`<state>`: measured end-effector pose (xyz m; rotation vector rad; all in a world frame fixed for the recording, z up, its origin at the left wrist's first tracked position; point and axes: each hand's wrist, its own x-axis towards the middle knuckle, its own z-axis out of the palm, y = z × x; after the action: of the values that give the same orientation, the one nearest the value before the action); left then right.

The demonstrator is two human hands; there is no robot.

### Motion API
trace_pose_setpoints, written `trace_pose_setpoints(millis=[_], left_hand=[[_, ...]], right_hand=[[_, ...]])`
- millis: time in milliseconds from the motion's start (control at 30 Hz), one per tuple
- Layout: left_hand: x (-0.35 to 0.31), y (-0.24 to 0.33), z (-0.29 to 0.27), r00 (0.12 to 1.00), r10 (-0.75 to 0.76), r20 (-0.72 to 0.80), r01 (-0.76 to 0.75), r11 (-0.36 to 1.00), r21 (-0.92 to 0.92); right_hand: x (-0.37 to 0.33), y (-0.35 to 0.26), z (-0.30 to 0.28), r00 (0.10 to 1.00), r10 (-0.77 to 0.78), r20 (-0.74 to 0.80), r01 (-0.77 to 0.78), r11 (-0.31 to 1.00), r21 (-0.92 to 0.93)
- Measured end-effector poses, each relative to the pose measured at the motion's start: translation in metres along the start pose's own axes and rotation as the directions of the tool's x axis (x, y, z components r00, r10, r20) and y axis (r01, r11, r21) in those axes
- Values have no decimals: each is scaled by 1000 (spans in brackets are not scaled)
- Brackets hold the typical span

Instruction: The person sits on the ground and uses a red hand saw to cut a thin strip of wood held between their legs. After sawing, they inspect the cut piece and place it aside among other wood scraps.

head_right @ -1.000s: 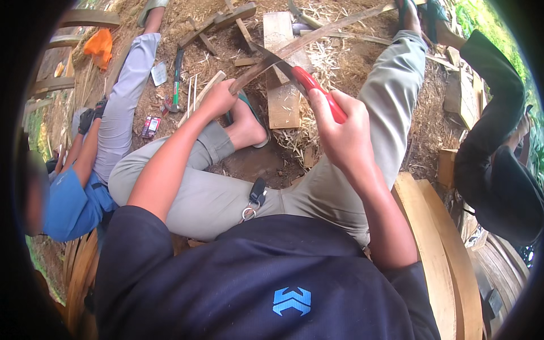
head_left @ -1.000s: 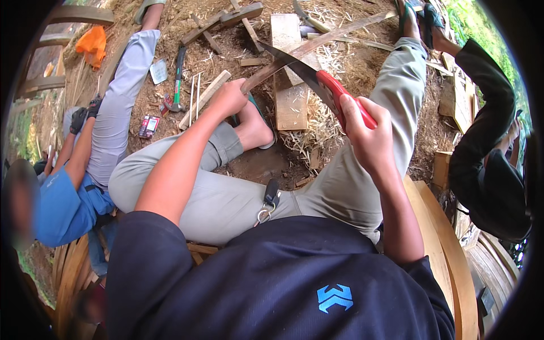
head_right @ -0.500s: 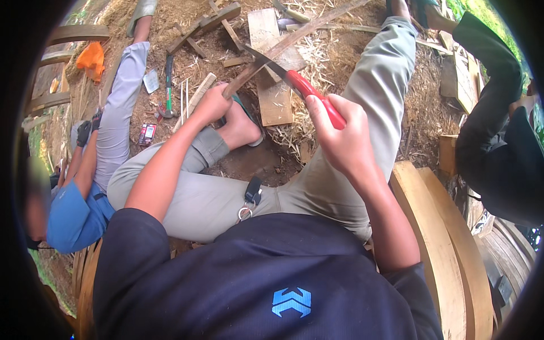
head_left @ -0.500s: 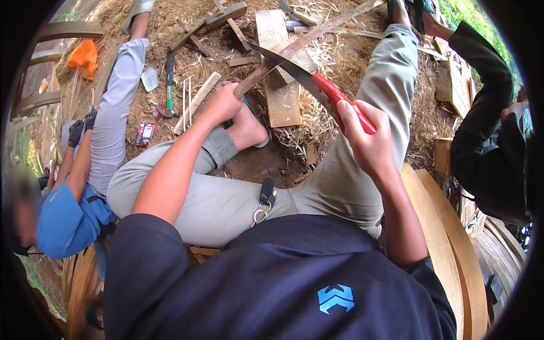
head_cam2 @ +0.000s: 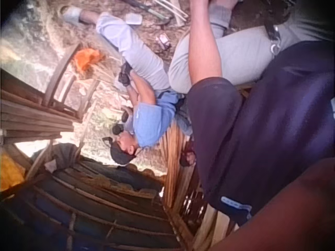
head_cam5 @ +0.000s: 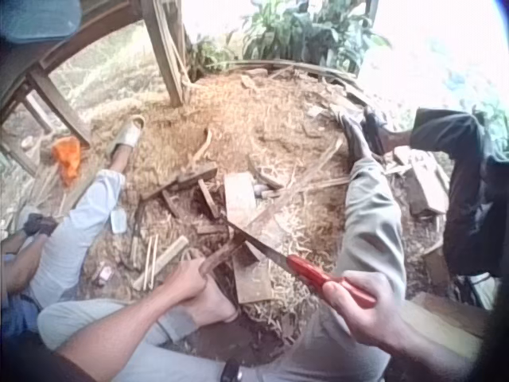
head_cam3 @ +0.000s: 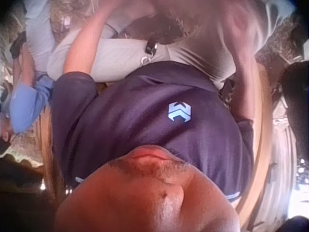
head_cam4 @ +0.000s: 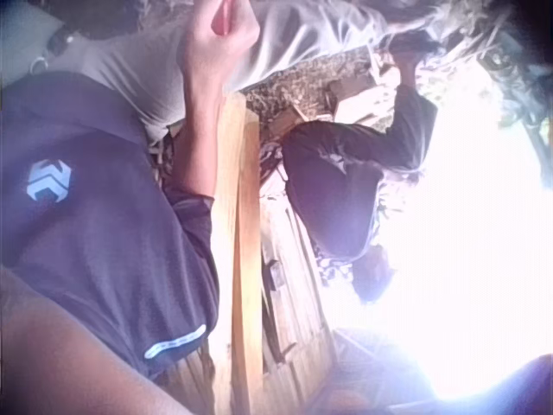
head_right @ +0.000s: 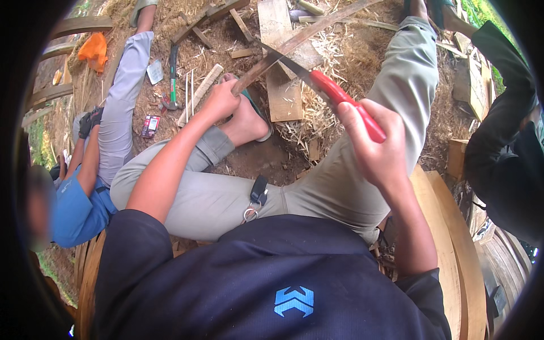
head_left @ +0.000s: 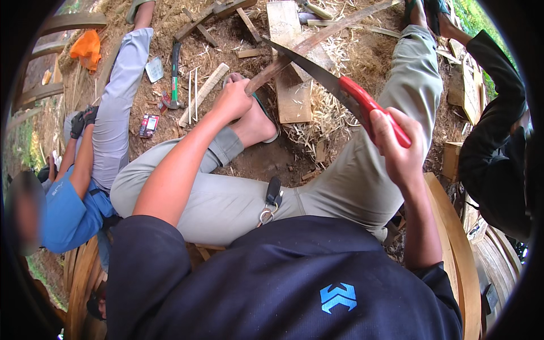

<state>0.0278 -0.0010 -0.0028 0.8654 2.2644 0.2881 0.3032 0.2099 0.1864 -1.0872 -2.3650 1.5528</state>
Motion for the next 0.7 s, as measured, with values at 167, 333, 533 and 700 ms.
trace_pose_setpoints(millis=[167,333,533,700], left_hand=[[-1,-2,-34,996,-11,-92,16,998,62],[-1,-8,-35,995,-14,-99,15,1000,12],[6,-10,-28,996,6,-87,-5,1000,9],[8,-9,-29,996,-54,-77,58,997,43]], right_hand=[[3,-6,27,999,19,-45,-11,986,167],[6,-4,36,996,-30,-83,43,986,159],[-15,-10,30,985,-92,-143,99,994,39],[-47,-50,-18,997,19,-78,-20,1000,-11]])
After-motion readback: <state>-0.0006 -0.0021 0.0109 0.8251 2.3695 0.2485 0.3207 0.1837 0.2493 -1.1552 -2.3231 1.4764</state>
